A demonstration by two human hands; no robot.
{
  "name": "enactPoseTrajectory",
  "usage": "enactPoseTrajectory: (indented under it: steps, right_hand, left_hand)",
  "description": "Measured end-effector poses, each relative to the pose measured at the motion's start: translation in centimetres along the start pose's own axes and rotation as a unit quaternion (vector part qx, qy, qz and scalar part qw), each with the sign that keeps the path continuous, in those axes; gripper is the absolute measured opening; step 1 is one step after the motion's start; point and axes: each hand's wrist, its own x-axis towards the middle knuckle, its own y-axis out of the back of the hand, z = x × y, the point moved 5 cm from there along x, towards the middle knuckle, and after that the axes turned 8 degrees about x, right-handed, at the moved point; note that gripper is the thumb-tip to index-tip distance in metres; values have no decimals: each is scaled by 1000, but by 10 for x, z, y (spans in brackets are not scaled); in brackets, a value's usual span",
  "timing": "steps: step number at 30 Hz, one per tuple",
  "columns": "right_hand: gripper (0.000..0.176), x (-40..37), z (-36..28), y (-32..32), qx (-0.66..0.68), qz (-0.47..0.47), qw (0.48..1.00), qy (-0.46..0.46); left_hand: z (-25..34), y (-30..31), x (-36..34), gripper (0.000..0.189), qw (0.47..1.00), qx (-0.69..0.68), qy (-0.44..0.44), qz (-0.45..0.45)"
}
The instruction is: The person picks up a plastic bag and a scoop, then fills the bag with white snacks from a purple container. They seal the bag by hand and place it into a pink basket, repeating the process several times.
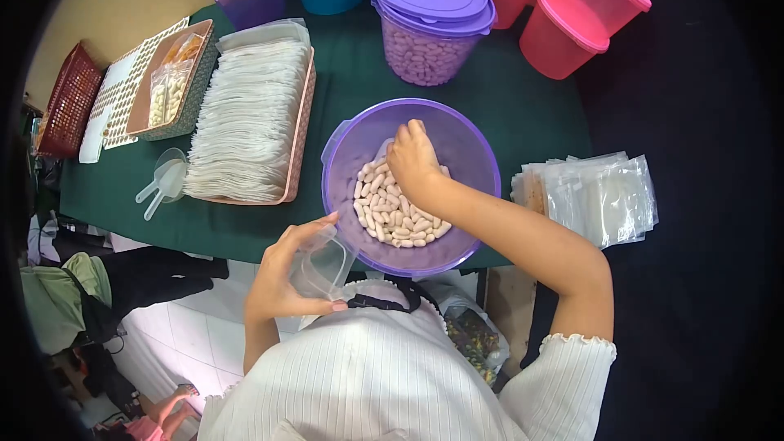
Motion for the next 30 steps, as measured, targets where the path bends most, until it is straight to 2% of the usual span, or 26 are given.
enactPoseTrajectory:
  steps: [1, 2, 4, 5, 7, 8, 10, 11, 12, 14, 15, 16, 18, 19, 21, 22, 23, 25, 26, 27, 29, 30]
  right_hand:
    - [21, 3, 0, -6, 84, 13, 996, 0]
    - [21, 4, 3, -13, 87, 12, 996, -1]
    - [25, 3, -2, -16, 210, -4, 975, 69]
    - [25, 3, -4, -17, 213, -4, 975, 69]
    - [35, -2, -13, -23, 286, -163, 939, 99]
    - [35, -4, -11, -20, 289, -163, 938, 99]
    - [40, -9, -12, -23, 350, -263, 891, 121]
    - [35, -8, -11, -30, 338, -280, 890, 126]
    - [35, -9, -5, -29, 339, -277, 890, 125]
    - [38, -17, 11, -25, 423, -289, 851, 113]
    - [28, -23, 18, -19, 473, -276, 828, 123]
    - [28, -30, 25, -14, 472, -273, 829, 122]
    - [24, -43, 38, -9, 591, -279, 754, 67]
    - [24, -48, 43, -11, 590, -275, 756, 65]
    - [24, -56, 51, -2, 690, -224, 680, 112]
    - [24, -62, 57, 2, 689, -218, 682, 111]
    - [24, -69, 65, 11, 700, -190, 680, 104]
    - [23, -84, 83, 32, 710, -130, 687, 82]
    - [23, -92, 91, 40, 710, -122, 689, 78]
    - [24, -99, 101, 50, 716, -83, 690, 68]
    - [24, -113, 119, 61, 723, -10, 689, 45]
    - [24, -120, 126, 63, 722, -1, 691, 40]
  left_hand:
    - [-1, -1, 1, 80, 1000, 0, 1, -3]
    - [-2, -1, 1, 81, 1000, -3, 2, -2]
    - [-5, -1, 1, 81, 1000, -5, 5, -3]
    - [-5, -2, 1, 81, 1000, -1, 5, -3]
    - [-7, -2, 1, 81, 1000, 4, 6, -5]
    - [-6, -3, 2, 82, 1000, -9, 2, -3]
    - [-6, -3, 2, 82, 1000, -21, -1, -1]
    - [-6, -4, 1, 83, 1000, -29, 6, -3]
    - [-7, -3, 1, 84, 999, -36, 12, -6]
    - [-6, -3, 2, 86, 999, -37, 4, -15]
    - [-5, -2, 2, 88, 999, -40, -2, -22]
    - [-4, 1, 3, 88, 999, -38, -5, -21]
    - [3, 7, 5, 92, 998, -17, -41, -47]
    - [5, 14, 6, 92, 998, -14, -46, -46]
    - [19, 34, 9, 98, 987, -99, -129, 16]
    - [26, 43, 7, 105, 974, -138, -157, 86]
    - [38, 49, 7, 113, 944, -175, -226, 167]
    - [64, 65, 13, 104, 920, -150, -213, 293]
    - [68, 72, 18, 100, 885, -179, -298, 309]
    - [72, 67, 21, 100, 884, -180, -307, 304]
    - [64, 60, 13, 95, 771, -301, -253, 501]
    - [57, 47, 18, 95, 771, -304, -261, 494]
